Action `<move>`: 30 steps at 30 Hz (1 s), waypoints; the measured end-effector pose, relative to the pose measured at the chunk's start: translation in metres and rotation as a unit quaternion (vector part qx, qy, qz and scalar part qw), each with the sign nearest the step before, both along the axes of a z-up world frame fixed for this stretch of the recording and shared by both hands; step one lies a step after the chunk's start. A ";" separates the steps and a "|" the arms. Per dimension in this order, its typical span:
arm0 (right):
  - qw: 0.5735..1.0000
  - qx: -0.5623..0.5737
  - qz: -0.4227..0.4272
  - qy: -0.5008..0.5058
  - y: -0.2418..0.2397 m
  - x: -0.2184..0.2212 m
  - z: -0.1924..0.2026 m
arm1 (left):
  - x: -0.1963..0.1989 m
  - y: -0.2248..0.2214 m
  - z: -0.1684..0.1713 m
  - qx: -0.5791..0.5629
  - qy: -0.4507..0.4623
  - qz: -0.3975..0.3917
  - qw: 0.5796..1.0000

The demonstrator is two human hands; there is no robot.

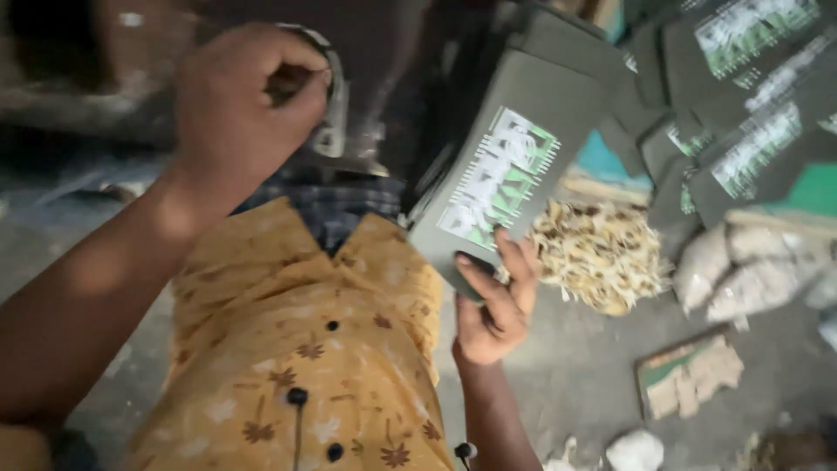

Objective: Applying a liquid adhesive to the edges of printed labels using a small applicator stick.

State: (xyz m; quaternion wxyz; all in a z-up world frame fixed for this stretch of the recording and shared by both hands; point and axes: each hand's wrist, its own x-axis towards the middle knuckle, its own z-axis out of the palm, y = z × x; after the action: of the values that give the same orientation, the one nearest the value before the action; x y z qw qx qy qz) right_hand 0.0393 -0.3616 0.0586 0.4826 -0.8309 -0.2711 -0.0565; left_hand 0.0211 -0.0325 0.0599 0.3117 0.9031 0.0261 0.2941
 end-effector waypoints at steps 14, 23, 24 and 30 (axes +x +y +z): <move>1.000 -0.007 0.009 0.023 -0.003 0.002 0.000 | 0.097 -0.103 0.042 -0.181 -0.016 -0.169 0.969; 1.000 -0.005 0.007 0.005 -0.002 0.002 -0.005 | 0.097 -0.104 0.039 -0.133 -0.025 -0.161 0.978; 1.000 -0.001 0.006 0.006 -0.003 0.001 -0.005 | 0.097 -0.104 0.038 -0.126 -0.027 -0.161 0.978; 1.000 0.000 0.011 0.013 -0.003 0.001 -0.004 | 0.096 -0.104 0.037 -0.100 -0.035 -0.164 0.981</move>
State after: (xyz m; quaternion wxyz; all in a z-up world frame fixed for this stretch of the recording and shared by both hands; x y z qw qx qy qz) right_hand 0.0398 -0.3648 0.0548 0.4863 -0.8288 -0.2738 -0.0401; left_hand 0.1174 -0.1362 0.0974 0.4456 0.8485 -0.1038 0.2660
